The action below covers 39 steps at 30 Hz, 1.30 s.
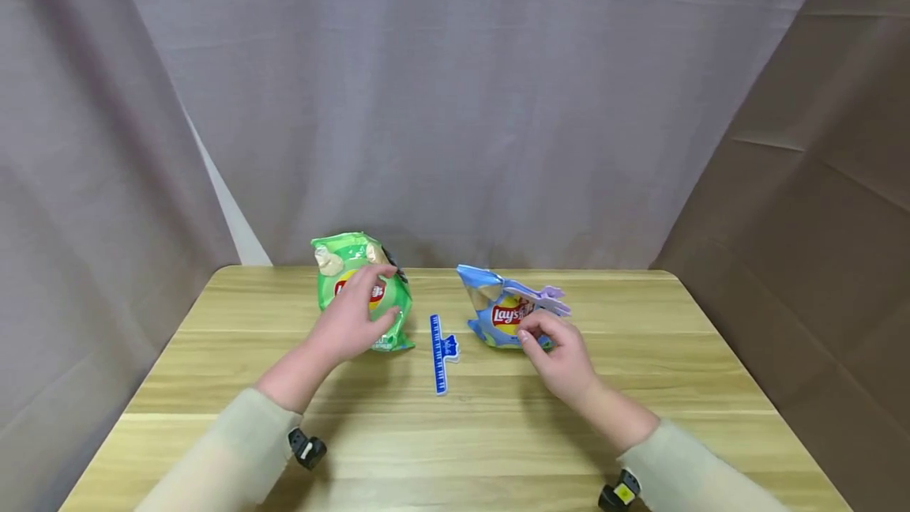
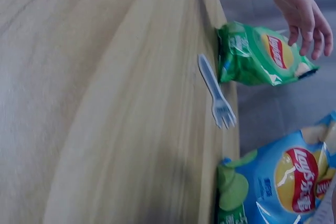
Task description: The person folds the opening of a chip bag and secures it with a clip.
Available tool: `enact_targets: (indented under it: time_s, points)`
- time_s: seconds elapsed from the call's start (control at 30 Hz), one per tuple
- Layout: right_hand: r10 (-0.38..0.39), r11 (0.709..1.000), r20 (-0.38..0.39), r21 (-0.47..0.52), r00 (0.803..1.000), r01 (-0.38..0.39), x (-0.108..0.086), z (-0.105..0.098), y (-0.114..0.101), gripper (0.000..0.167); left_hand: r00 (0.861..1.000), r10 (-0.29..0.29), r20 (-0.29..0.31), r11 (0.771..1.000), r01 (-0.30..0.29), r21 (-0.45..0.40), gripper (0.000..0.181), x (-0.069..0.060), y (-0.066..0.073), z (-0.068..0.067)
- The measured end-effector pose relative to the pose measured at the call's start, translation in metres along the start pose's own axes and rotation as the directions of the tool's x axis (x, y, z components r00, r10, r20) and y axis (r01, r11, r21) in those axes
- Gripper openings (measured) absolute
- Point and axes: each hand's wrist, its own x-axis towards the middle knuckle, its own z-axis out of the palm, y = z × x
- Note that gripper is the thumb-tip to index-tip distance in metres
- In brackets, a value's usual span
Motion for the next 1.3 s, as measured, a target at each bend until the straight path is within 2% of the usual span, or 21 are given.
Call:
enact_targets:
  time_s: [0.23, 0.4, 0.47, 0.57, 0.7, 0.77, 0.9, 1.13, 1.3]
  points:
    - [-0.015, 1.000, 0.023, 0.000, 1.000, 0.015, -0.003, 0.012, 0.001, 0.018, 1.000, -0.026, -0.007, 1.000, 0.026, -0.008, 0.056, -0.003, -0.004, -0.007]
    - [-0.023, 1.000, 0.020, 0.002, 1.000, 0.023, -0.005, 0.018, 0.004, 0.018, 1.000, -0.015, 0.000, 1.000, 0.015, -0.005, 0.057, -0.002, -0.006, -0.010]
    - [-0.002, 1.000, 0.033, 0.006, 0.999, 0.002, -0.004, 0.021, 0.003, 0.016, 1.000, -0.005, -0.001, 1.000, 0.005, -0.001, 0.057, -0.001, -0.008, -0.012]
    - [0.091, 0.996, 0.082, -0.011, 0.993, -0.090, -0.003, 0.029, 0.006, 0.015, 1.000, 0.001, -0.001, 1.000, -0.001, 0.012, 0.054, 0.000, -0.010, -0.015]
    - [0.240, 0.971, 0.155, -0.040, 0.958, -0.236, -0.006, 0.045, 0.024, 0.015, 1.000, 0.005, -0.003, 0.999, -0.005, 0.033, 0.048, 0.002, -0.012, -0.018]
    - [0.280, 0.960, 0.185, -0.043, 0.942, -0.277, -0.007, 0.054, 0.034, 0.017, 1.000, 0.006, -0.008, 0.999, -0.005, 0.041, 0.045, 0.005, -0.013, -0.019]
    - [0.333, 0.942, 0.246, -0.054, 0.910, -0.330, 0.002, 0.070, 0.034, 0.024, 1.000, -0.008, -0.017, 0.999, 0.009, 0.050, 0.042, 0.011, -0.014, -0.024]
    - [0.404, 0.907, 0.348, -0.030, 0.846, -0.421, 0.016, 0.100, 0.033, 0.048, 0.999, -0.018, -0.046, 0.999, 0.021, 0.049, 0.036, 0.021, -0.018, -0.033]
    - [0.464, 0.882, 0.343, -0.091, 0.817, -0.463, 0.024, 0.116, 0.031, 0.061, 0.997, -0.016, -0.073, 0.998, 0.020, 0.054, 0.032, 0.028, -0.017, -0.037]
